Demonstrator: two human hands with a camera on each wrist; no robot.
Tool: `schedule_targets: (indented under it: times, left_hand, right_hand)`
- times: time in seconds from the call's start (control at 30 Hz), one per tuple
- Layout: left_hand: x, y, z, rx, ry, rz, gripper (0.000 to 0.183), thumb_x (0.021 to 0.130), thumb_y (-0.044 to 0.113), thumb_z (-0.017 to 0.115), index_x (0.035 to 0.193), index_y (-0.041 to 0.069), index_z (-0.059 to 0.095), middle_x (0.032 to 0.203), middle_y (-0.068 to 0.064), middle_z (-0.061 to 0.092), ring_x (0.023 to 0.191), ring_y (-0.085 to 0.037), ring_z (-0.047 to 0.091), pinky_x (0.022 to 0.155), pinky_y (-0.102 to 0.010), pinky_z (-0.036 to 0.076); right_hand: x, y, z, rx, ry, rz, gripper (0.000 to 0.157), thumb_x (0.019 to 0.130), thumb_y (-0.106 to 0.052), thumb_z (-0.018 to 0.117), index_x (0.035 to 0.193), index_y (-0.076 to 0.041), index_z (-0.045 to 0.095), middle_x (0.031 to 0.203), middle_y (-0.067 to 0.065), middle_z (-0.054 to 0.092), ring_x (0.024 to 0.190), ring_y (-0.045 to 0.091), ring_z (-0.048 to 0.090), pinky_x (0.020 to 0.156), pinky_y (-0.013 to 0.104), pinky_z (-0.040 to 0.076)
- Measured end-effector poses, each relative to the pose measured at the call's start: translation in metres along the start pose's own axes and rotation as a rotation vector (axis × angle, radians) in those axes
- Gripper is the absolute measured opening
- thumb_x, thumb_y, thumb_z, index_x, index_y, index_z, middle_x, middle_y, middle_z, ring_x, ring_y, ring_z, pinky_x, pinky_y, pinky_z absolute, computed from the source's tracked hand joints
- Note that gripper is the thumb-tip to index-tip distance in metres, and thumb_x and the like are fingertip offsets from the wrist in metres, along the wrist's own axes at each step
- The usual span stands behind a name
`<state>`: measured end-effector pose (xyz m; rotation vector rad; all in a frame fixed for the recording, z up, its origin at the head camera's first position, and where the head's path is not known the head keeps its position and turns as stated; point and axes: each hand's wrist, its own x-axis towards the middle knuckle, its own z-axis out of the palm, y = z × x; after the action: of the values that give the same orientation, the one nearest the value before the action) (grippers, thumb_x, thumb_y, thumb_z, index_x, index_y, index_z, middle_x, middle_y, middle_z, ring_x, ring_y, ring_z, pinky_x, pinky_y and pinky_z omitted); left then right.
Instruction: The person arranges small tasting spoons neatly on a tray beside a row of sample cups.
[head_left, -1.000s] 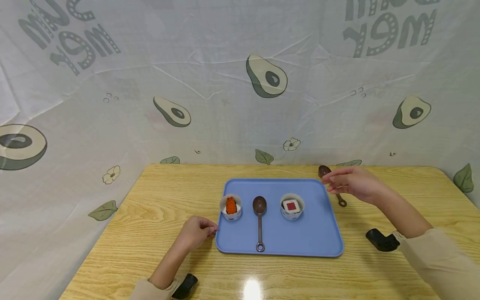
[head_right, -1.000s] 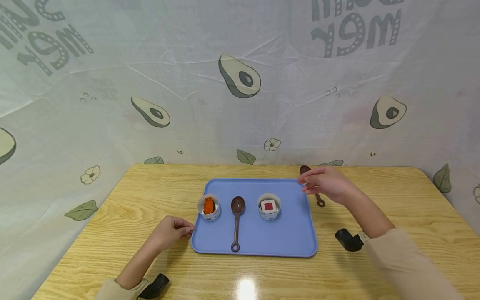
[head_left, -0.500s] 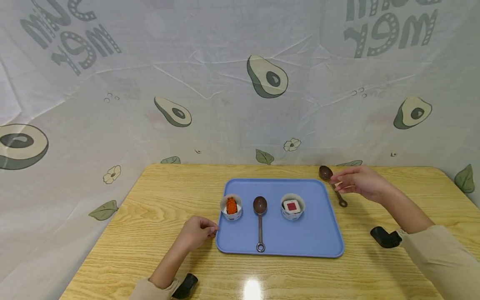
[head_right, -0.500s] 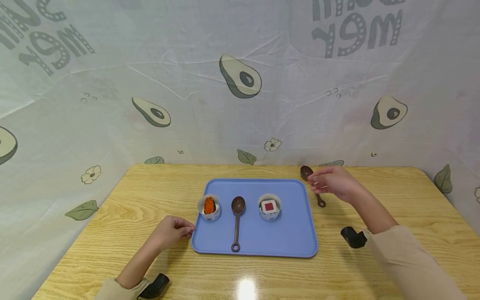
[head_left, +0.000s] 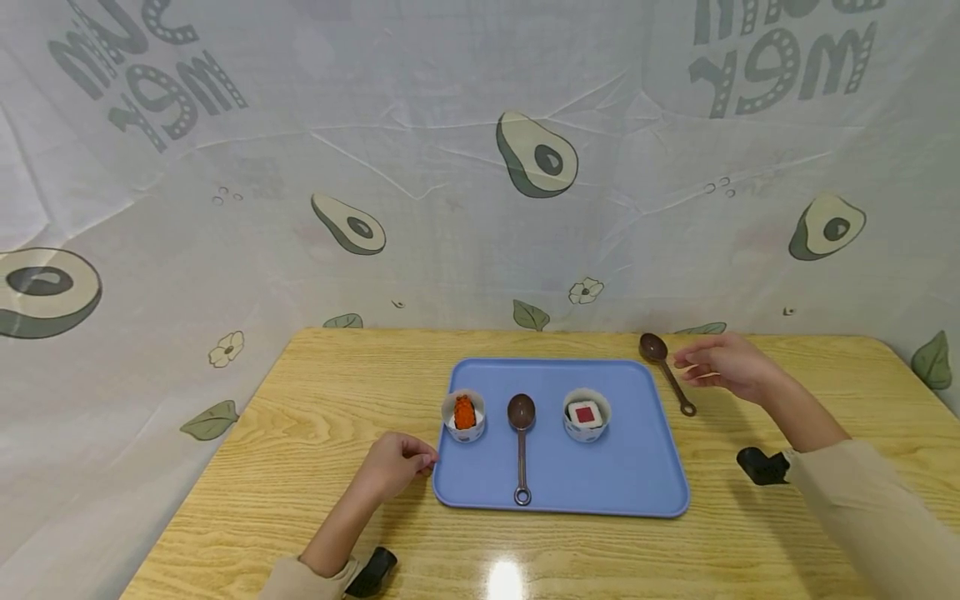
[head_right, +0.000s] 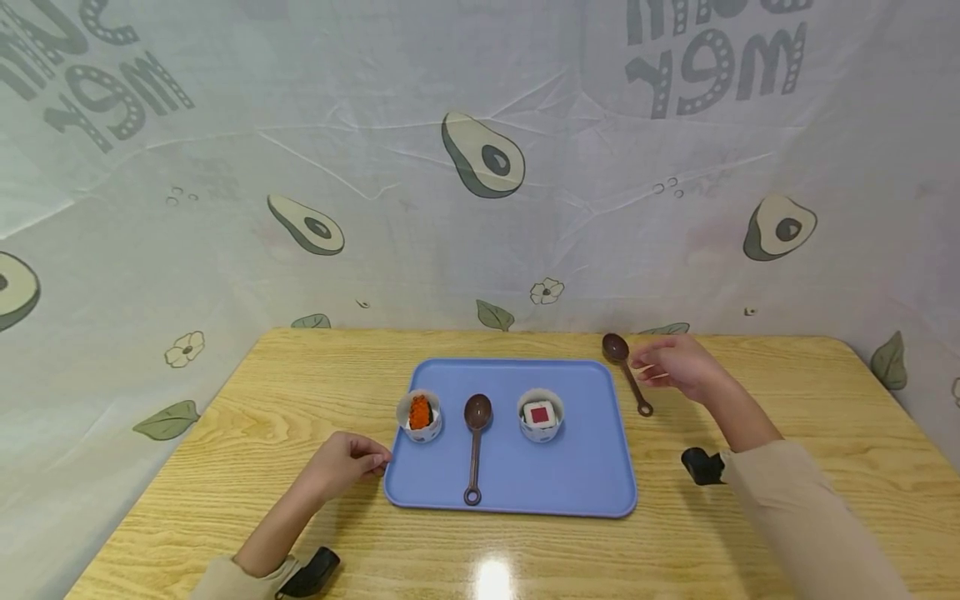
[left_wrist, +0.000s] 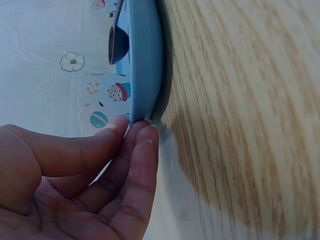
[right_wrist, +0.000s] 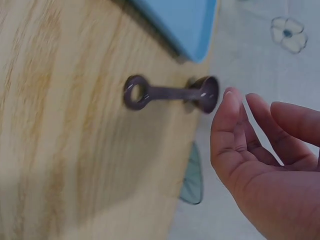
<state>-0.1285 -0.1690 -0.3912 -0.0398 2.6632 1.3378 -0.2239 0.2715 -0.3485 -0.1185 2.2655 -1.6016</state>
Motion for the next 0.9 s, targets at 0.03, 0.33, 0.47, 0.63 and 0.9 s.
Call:
schedule_targets:
  times: [0.03,0.33,0.47,0.63,0.9]
  left_hand:
    - [0.0,0.0,0.0,0.002,-0.001,0.0,0.013,0.084,-0.008,0.057,0.079,-0.005,0.069,0.071,-0.007,0.064,0.067,-0.018,0.061,0.06,-0.03,0.052]
    - [0.001,-0.001,0.0,0.007,0.004,0.006,0.013,0.083,-0.008,0.057,0.079,-0.004,0.069,0.07,-0.007,0.064,0.067,-0.018,0.061,0.06,-0.029,0.051]
    - [0.001,-0.001,0.001,0.013,0.009,0.005,0.013,0.083,-0.008,0.058,0.078,-0.004,0.069,0.07,-0.006,0.064,0.066,-0.018,0.061,0.059,-0.029,0.051]
    - [0.001,-0.001,0.001,0.017,0.011,-0.002,0.013,0.083,-0.008,0.058,0.078,-0.004,0.069,0.07,-0.006,0.064,0.066,-0.017,0.061,0.059,-0.028,0.051]
    - [0.001,-0.001,0.001,0.012,0.009,-0.008,0.013,0.084,-0.008,0.057,0.079,-0.004,0.069,0.07,-0.006,0.063,0.066,-0.017,0.061,0.059,-0.029,0.051]
  right_hand:
    - [0.001,0.003,-0.001,-0.009,0.006,0.006,0.037,0.096,-0.004,0.038,0.123,0.023,0.038,0.097,0.005,0.06,0.082,0.017,0.061,0.078,0.033,0.051]
    - [0.01,0.023,-0.005,0.007,0.021,0.041,0.035,0.095,-0.004,0.041,0.12,0.02,0.044,0.096,0.003,0.062,0.083,0.016,0.06,0.077,0.033,0.051]
    - [0.012,0.028,-0.002,-0.01,0.026,0.041,0.034,0.093,-0.001,0.042,0.118,0.021,0.045,0.096,0.005,0.061,0.083,0.017,0.058,0.078,0.033,0.05]
    - [0.014,0.033,0.002,-0.034,0.038,0.046,0.033,0.092,0.0,0.041,0.116,0.022,0.046,0.097,0.006,0.059,0.08,0.015,0.056,0.073,0.032,0.05]
    - [0.015,0.038,0.006,-0.072,0.039,0.064,0.036,0.094,-0.003,0.041,0.121,0.021,0.043,0.114,0.021,0.054,0.09,0.016,0.056,0.078,0.033,0.049]
